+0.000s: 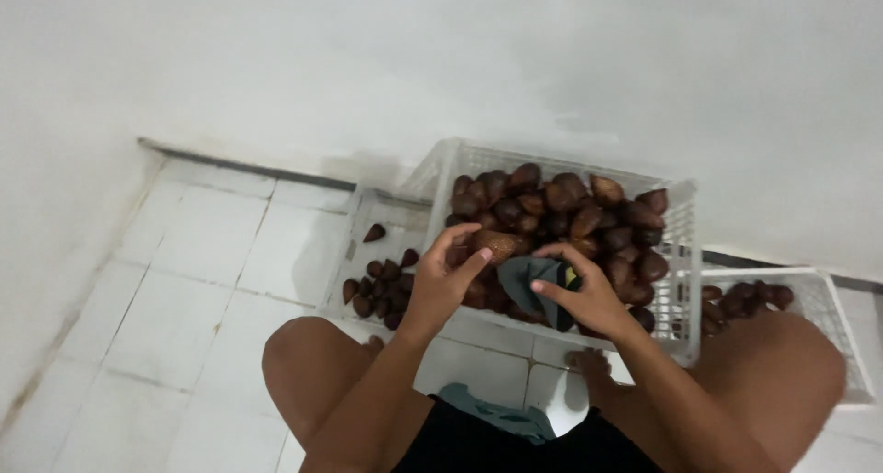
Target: The person sits on the floor and wipes the surface of brown sapodilla fruits with a gray cloth. They pick up each fruit from a white crate, rub it thoroughly, and place it into a second crate to the left. The process repeats for multiple fruits.
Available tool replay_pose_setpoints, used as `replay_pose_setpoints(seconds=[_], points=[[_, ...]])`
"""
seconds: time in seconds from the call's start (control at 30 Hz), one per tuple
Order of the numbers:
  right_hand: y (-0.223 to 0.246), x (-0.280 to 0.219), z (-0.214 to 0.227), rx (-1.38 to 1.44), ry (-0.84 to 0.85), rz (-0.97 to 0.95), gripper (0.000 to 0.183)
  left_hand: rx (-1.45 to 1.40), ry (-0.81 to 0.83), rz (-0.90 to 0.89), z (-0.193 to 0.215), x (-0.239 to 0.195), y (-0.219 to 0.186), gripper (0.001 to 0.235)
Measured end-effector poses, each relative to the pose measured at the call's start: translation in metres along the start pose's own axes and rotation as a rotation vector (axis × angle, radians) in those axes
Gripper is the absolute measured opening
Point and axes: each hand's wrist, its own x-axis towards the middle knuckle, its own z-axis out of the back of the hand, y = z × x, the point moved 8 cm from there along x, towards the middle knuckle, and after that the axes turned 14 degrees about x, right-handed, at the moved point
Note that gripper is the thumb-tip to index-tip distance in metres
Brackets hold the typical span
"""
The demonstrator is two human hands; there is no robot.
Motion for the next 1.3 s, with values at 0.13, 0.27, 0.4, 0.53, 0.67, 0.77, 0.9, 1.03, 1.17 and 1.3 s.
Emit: replay_pose_setpoints(seconds=[0.13,0.27,0.4,0.53,0.67,0.77,0.9,1.03,1.17,1.3], points=[[0.077,0.008,-0.05,-0.024,0.067,0.106,0.077,0.064,-0.047,0.069,0.027,-0.01,0.019,0.052],[0.106,0.02,-0.108,-0.085,0.203,0.305,0.064,0.03,-0.203,-0.009,0.065,-0.021,0.021,0.048],[0.091,0.04,-0.147,0.043,0.123,0.237,0.047,0.282,-0.38,-0.203,0.112,-0.03,0.003,0.049],[0.054,0.058,-0.185,0.24,0.017,-0.016,0.036,0.218,-0.374,-0.167,0.14,-0.035,-0.003,0.051],[0.029,0.067,-0.22,0.415,-0.124,-0.157,0.037,0.355,-0.332,-0.111,0.172,-0.03,0.001,0.049],[0.007,0.064,-0.251,0.558,-0.223,-0.323,0.04,0.495,-0.282,-0.053,0.194,-0.021,0.009,0.054],[-0.047,0.057,-0.294,0.654,-0.246,-0.558,0.036,0.597,-0.302,0.043,0.22,-0.019,0.012,0.061],[-0.123,0.052,-0.306,0.485,-0.229,-0.719,0.048,0.547,-0.297,0.071,0.23,-0.024,0.007,0.06],[-0.2,0.05,-0.321,0.489,-0.147,-0.944,0.085,0.53,-0.28,0.088,0.234,-0.021,0.013,0.062],[-0.278,0.058,-0.321,0.469,-0.237,-1.037,0.083,0.547,-0.231,0.106,0.231,-0.019,0.019,0.065]])
